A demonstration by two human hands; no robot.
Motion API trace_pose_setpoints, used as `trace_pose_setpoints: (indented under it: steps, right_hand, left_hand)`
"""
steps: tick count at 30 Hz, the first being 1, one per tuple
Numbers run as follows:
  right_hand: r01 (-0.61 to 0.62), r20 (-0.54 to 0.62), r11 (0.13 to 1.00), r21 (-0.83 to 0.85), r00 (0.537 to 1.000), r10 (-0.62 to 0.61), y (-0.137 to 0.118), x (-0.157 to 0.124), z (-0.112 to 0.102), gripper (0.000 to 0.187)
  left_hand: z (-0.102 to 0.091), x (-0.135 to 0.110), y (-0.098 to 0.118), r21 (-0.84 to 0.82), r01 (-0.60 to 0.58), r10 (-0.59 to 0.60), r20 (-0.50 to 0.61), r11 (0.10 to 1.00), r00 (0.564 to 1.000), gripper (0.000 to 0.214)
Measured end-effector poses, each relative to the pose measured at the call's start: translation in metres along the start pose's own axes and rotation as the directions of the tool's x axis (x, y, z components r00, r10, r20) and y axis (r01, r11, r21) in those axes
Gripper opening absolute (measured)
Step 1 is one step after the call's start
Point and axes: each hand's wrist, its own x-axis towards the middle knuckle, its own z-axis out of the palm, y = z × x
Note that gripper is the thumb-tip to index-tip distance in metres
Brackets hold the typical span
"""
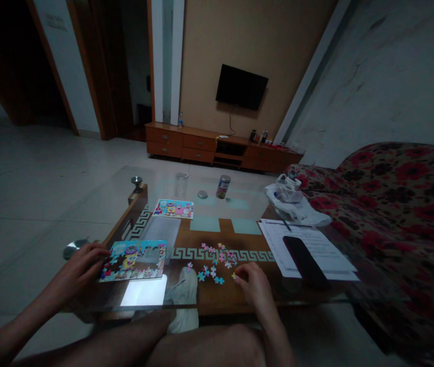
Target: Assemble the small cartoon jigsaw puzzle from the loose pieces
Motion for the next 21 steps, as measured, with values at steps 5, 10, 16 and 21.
trace_pose_setpoints:
  steps: [5,10,16,21]
  right_hand:
    - [-0.013,0.019,0.999,-0.038,1.0,0.014,-0.0022,0.0004,0.0006,0.005]
    - [-0.017,-0.003,0.999,-0.04,1.0,0.017,0.0007,0.0002,0.0016,0.003]
    - [0.002,-0.028,1.0,-0.002,1.0,-0.002,0.0021,-0.0007,0.0038,0.006]
    - [0.031,-0.015,0.999,0.043,0.999,-0.03,-0.0042,-0.0002,0.0049,0.007]
  left_hand:
    - [-0.0023,0.0012,0.0046,-0.002,-0.001,0.001,0.002,1.0,1.0,0.037]
    - [-0.0017,0.0002,0.0056,-0.022,0.028,-0.029,-0.009,0.999,1.0,0.034]
    - [-0.0008,-0.0001,0.005,-0.014,0.026,-0.026,-0.009,1.0,1.0,0.033]
    - [-0.0023,0.0011,0.0071,-0.005,0.015,-0.015,0.011,1.0,1.0,0.034]
